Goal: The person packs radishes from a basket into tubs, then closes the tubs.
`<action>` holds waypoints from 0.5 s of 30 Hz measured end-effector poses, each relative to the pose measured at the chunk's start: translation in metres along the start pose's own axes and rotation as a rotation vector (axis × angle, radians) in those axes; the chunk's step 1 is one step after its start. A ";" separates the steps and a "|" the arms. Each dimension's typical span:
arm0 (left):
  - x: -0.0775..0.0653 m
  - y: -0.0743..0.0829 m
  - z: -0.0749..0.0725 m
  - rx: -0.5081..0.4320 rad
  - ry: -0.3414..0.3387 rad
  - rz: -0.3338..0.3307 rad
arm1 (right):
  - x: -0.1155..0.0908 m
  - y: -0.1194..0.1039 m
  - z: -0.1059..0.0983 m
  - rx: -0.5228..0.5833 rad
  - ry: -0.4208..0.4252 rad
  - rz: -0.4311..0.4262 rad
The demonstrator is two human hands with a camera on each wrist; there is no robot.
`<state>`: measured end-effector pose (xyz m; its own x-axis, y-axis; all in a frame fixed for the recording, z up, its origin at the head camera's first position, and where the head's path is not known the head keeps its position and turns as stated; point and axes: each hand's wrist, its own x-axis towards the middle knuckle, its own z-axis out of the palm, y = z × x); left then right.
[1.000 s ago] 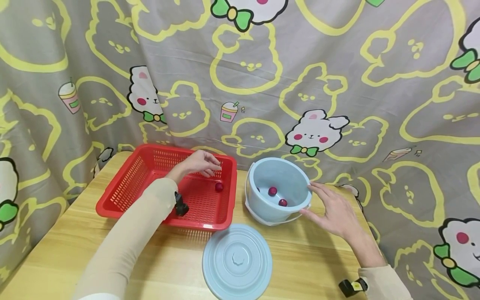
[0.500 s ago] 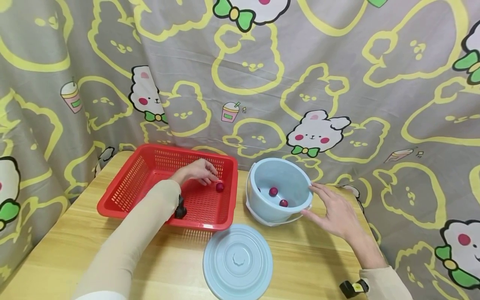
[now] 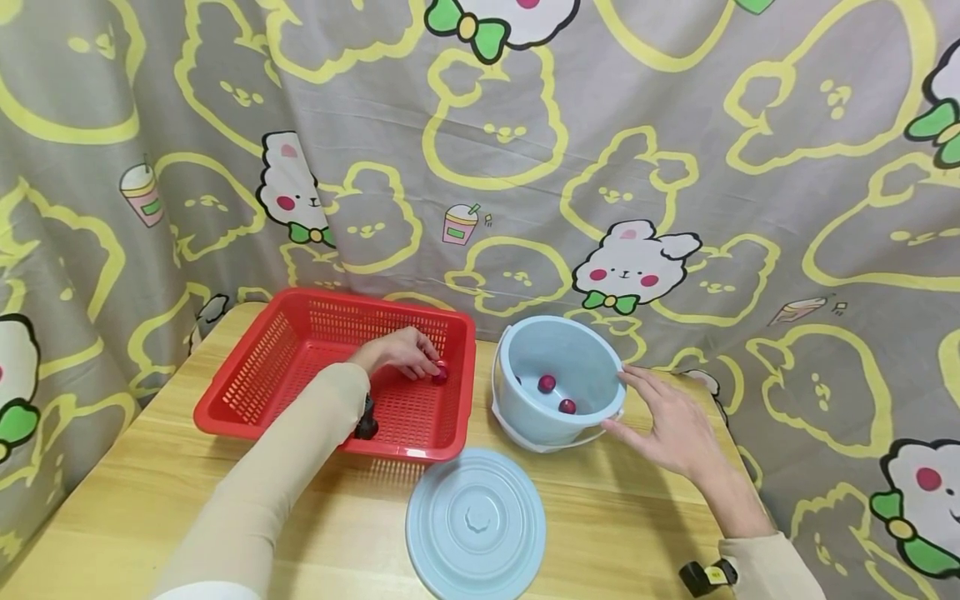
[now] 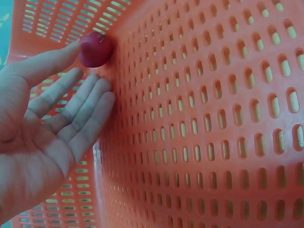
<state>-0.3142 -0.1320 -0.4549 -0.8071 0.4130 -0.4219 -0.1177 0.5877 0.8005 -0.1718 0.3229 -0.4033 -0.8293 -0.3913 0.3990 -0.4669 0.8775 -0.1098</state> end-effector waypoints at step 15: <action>0.001 0.006 0.004 0.069 -0.018 0.008 | 0.001 0.001 -0.001 0.004 -0.004 -0.002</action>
<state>-0.3131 -0.1256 -0.4521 -0.7972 0.4300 -0.4237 -0.0709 0.6304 0.7731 -0.1727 0.3235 -0.4022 -0.8296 -0.3941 0.3955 -0.4696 0.8757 -0.1123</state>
